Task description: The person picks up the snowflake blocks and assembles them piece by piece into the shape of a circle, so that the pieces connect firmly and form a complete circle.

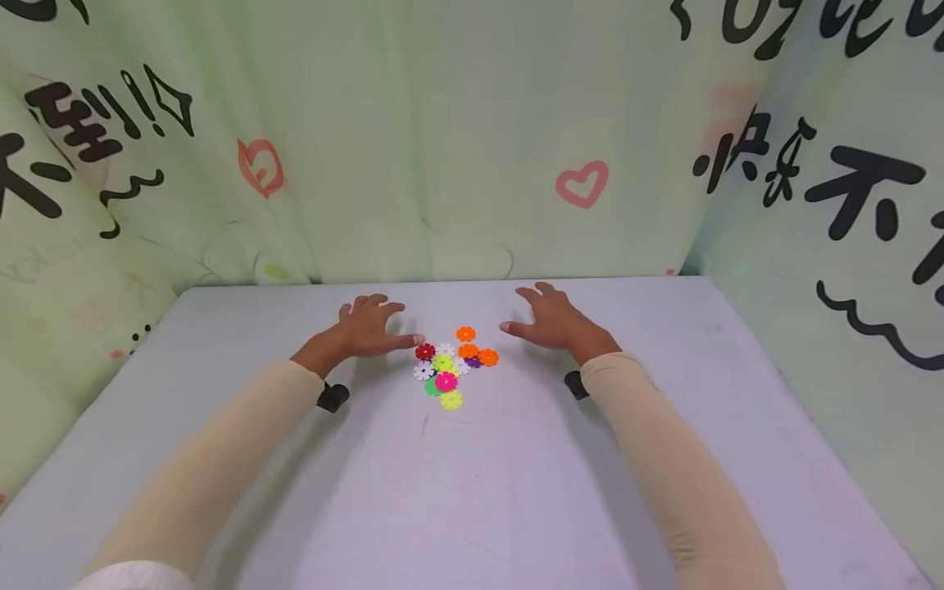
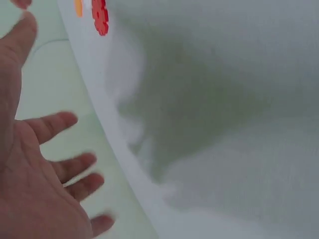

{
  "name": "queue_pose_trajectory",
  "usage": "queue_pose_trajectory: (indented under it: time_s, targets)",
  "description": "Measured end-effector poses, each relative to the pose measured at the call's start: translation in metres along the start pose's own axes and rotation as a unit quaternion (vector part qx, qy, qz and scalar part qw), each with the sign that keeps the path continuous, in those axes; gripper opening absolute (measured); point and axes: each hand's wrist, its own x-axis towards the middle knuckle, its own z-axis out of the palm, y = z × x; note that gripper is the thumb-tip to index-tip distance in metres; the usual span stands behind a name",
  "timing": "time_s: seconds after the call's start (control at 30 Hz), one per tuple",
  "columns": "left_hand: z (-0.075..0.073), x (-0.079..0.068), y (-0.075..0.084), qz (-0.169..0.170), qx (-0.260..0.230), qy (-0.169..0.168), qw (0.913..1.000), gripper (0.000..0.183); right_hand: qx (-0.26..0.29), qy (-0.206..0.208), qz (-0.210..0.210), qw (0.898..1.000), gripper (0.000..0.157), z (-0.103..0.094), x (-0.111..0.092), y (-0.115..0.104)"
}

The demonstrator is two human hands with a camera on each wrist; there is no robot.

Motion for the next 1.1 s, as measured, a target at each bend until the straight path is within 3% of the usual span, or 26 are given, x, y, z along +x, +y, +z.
queue_pose_trajectory:
  time_s: [0.07, 0.17, 0.33, 0.53, 0.73, 0.9, 1.1]
  targets:
    - [0.003, 0.002, 0.002, 0.009, -0.060, -0.009, 0.9981, 0.066, 0.025, -0.002, -0.002, 1.000, 0.067, 0.004, 0.001, -0.002]
    - [0.010, 0.003, 0.007, 0.016, -0.152, -0.017, 0.9882, 0.048, 0.087, -0.003, -0.003, 0.996, 0.050, 0.010, 0.001, -0.006]
    - [0.017, 0.000, 0.014, 0.023, -0.210, -0.006, 0.9773, 0.038, 0.145, -0.001, -0.013, 0.989, 0.039, 0.021, -0.002, -0.012]
    - [0.021, -0.007, 0.019, 0.011, -0.232, -0.014, 0.9726, 0.036, 0.168, -0.009, -0.024, 0.986, 0.034, 0.033, -0.004, -0.016]
    - [0.031, -0.013, 0.024, 0.024, -0.238, -0.033, 0.9705, 0.037, 0.168, -0.036, -0.027, 0.985, 0.034, 0.038, -0.005, -0.021]
    - [0.039, -0.015, 0.028, 0.038, -0.218, -0.029, 0.9748, 0.034, 0.137, -0.056, -0.022, 0.989, 0.035, 0.045, -0.004, -0.025]
    - [0.040, -0.019, 0.028, 0.022, -0.192, -0.025, 0.9809, 0.026, 0.110, -0.061, -0.019, 0.992, 0.024, 0.046, -0.005, -0.032]
